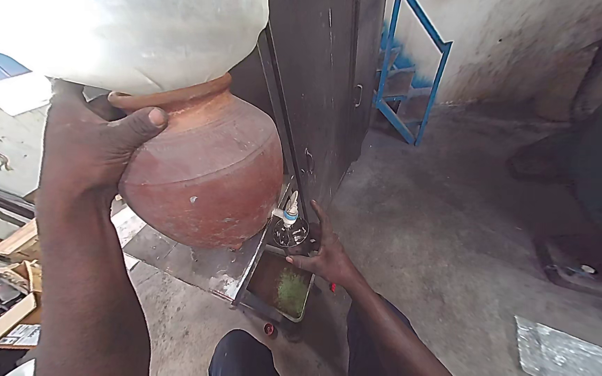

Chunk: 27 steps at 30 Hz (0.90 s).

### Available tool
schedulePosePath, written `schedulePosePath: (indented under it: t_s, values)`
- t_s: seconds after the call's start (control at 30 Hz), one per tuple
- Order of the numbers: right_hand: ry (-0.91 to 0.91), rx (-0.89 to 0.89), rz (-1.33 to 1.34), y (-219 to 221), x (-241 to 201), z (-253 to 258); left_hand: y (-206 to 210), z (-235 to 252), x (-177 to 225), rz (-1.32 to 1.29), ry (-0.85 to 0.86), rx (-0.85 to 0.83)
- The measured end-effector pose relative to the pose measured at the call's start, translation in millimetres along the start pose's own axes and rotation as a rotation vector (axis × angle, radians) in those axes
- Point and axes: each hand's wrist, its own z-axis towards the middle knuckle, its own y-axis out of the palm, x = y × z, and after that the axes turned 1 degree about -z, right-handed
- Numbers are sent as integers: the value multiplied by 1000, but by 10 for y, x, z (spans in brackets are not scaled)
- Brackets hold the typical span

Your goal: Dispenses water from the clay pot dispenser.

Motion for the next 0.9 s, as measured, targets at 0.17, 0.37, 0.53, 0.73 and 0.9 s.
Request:
schedulePosePath:
  t_s: [0.17, 0.37, 0.53, 0.73, 0.9]
  values:
    - [-3, -3, -4, -1, -11, 2, 5, 2, 1, -8, 32, -11]
    - [10, -3, -16, -7, -34, 2, 23, -10, 38, -11, 29, -14]
    - [15, -3, -3, 1, -26, 4, 11, 3, 0, 7, 43, -10]
    - [6, -2, -13, -2, -22, 7, 16, 6, 19, 12, 30, -1]
    - [35, -12, -1, 1, -28, 0, 8, 6, 11, 26, 18, -4]
